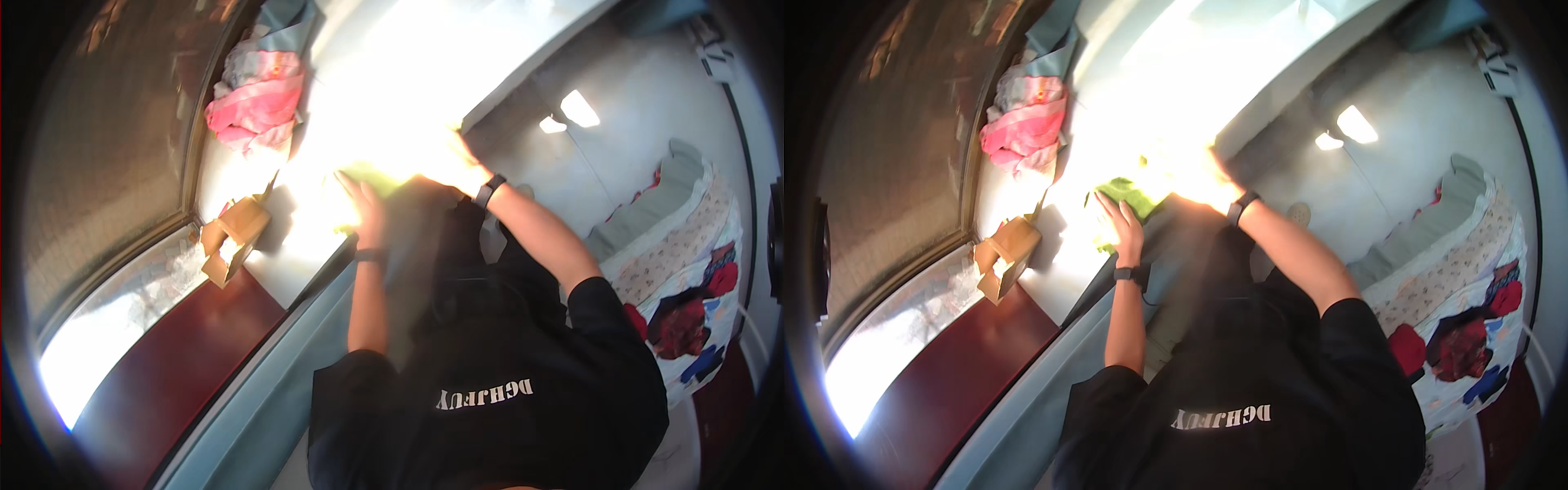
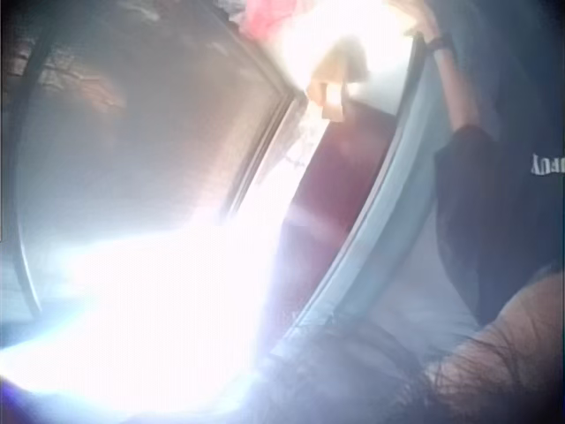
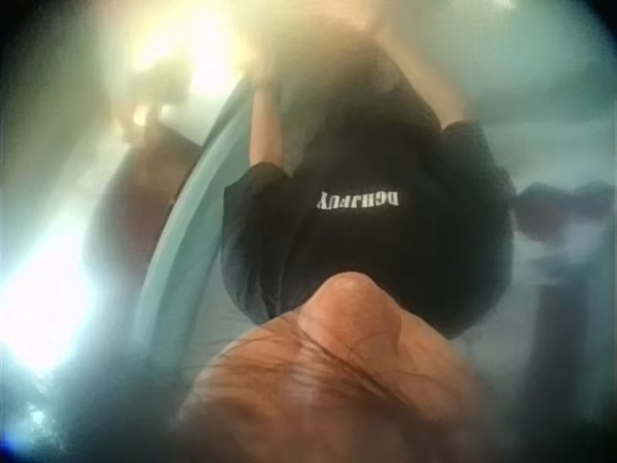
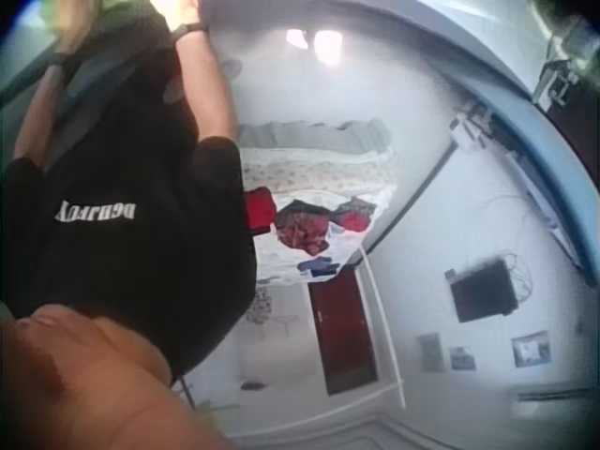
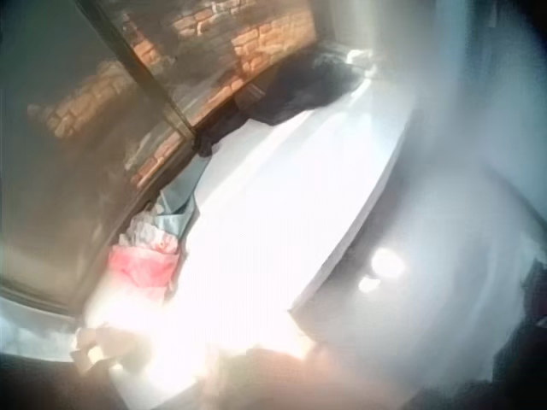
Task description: The person wipes a rectangular box and then folds a green cloth on a white surface.
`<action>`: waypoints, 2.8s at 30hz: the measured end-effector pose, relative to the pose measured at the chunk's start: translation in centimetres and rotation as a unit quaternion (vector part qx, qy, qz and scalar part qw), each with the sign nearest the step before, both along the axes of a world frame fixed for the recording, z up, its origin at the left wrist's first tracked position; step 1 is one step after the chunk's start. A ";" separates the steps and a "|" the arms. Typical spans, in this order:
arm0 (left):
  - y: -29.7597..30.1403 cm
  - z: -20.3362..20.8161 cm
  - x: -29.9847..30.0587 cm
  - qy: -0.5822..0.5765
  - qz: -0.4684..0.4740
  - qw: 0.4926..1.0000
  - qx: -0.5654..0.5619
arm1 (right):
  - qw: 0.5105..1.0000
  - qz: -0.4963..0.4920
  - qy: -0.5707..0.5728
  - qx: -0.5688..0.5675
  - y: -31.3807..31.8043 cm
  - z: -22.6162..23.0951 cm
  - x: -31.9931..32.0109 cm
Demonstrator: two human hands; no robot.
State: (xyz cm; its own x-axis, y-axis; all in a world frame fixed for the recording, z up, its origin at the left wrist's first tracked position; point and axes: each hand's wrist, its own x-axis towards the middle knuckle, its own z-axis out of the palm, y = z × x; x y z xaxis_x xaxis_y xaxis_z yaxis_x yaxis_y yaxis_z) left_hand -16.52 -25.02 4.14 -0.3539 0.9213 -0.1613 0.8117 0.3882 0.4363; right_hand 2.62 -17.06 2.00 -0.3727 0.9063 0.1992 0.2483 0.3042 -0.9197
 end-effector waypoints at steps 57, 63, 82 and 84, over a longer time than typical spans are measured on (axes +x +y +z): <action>0.1 -2.1 -0.1 0.094 -0.212 0.926 0.297 | 0.870 -0.167 -0.243 0.395 -0.2 -1.8 -2.0; -6.8 -0.6 -9.3 0.042 -0.134 0.980 0.140 | 0.848 -0.095 -0.451 0.261 -2.4 -1.0 -11.3; -13.3 -5.7 -20.1 0.307 0.056 0.905 0.289 | 0.937 0.052 -0.226 0.261 -5.9 -3.8 -21.8; -12.3 -5.6 -19.3 0.331 0.047 0.889 0.312 | 0.923 0.044 -0.219 0.315 -6.9 1.1 -19.4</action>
